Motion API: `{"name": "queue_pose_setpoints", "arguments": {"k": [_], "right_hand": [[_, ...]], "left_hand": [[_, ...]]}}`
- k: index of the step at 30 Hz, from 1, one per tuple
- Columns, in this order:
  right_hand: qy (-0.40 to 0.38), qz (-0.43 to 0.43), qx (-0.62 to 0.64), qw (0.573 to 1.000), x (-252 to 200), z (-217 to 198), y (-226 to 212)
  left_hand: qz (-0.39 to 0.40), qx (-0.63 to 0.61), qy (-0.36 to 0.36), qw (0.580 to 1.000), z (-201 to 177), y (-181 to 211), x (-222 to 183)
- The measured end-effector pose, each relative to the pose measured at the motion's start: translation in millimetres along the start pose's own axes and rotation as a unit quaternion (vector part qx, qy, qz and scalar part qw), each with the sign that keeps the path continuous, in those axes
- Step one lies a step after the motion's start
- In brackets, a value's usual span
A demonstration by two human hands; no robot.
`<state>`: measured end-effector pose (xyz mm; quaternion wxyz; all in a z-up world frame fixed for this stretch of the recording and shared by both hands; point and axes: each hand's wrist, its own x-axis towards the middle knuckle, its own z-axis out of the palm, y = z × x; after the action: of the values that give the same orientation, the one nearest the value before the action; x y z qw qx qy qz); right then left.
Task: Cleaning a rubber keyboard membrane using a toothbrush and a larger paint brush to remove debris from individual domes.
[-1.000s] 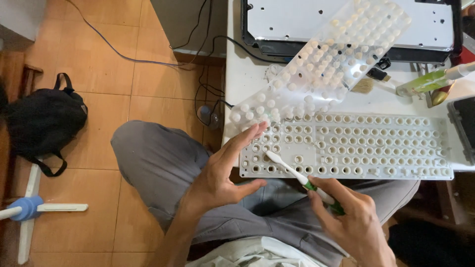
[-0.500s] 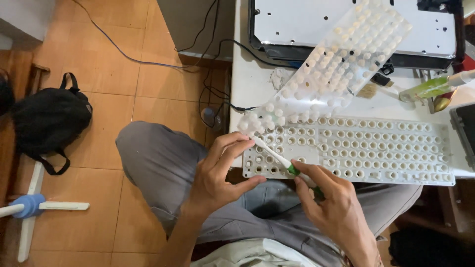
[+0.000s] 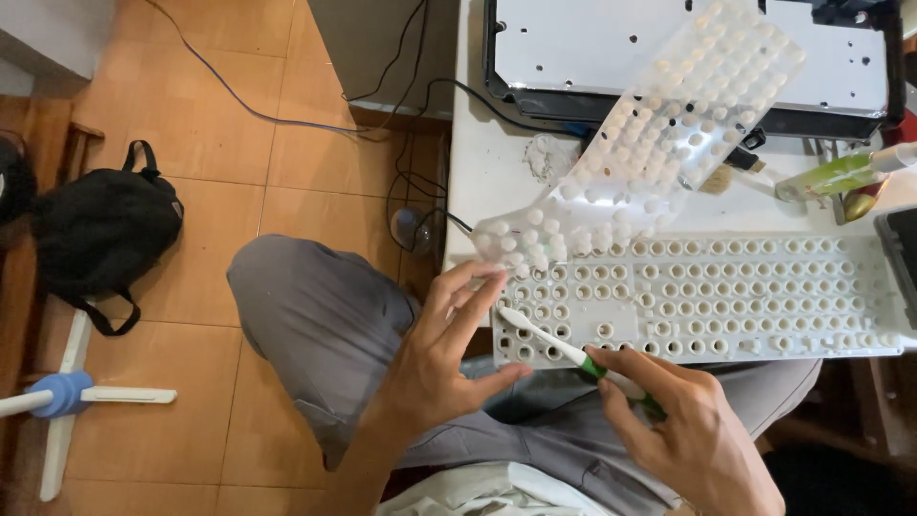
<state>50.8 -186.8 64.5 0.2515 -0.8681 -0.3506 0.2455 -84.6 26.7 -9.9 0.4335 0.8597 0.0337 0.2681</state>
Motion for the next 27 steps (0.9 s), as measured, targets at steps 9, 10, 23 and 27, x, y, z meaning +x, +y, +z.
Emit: {"name": "queue_pose_setpoints", "arguments": {"k": [9, 10, 23, 27], "right_hand": [[-0.017, -0.001, -0.007, 1.000, 2.9, -1.8, -3.3], [-0.015, -0.001, -0.008, 1.000, 1.1, -5.2, -1.8], [0.054, -0.080, -0.005, 0.995, 8.7, 8.6, -5.4], [0.032, -0.088, -0.047, 0.994, 11.3, -7.3, -3.7]], "left_hand": [[-0.010, -0.010, -0.027, 1.000, -3.5, 1.6, 2.8], [-0.008, -0.010, -0.026, 1.000, -3.3, 2.1, 3.5], [-0.039, -0.011, -0.038, 0.998, -7.1, 9.1, 5.3], [-0.031, -0.020, -0.032, 0.999, -3.1, 1.9, 1.2]]}}
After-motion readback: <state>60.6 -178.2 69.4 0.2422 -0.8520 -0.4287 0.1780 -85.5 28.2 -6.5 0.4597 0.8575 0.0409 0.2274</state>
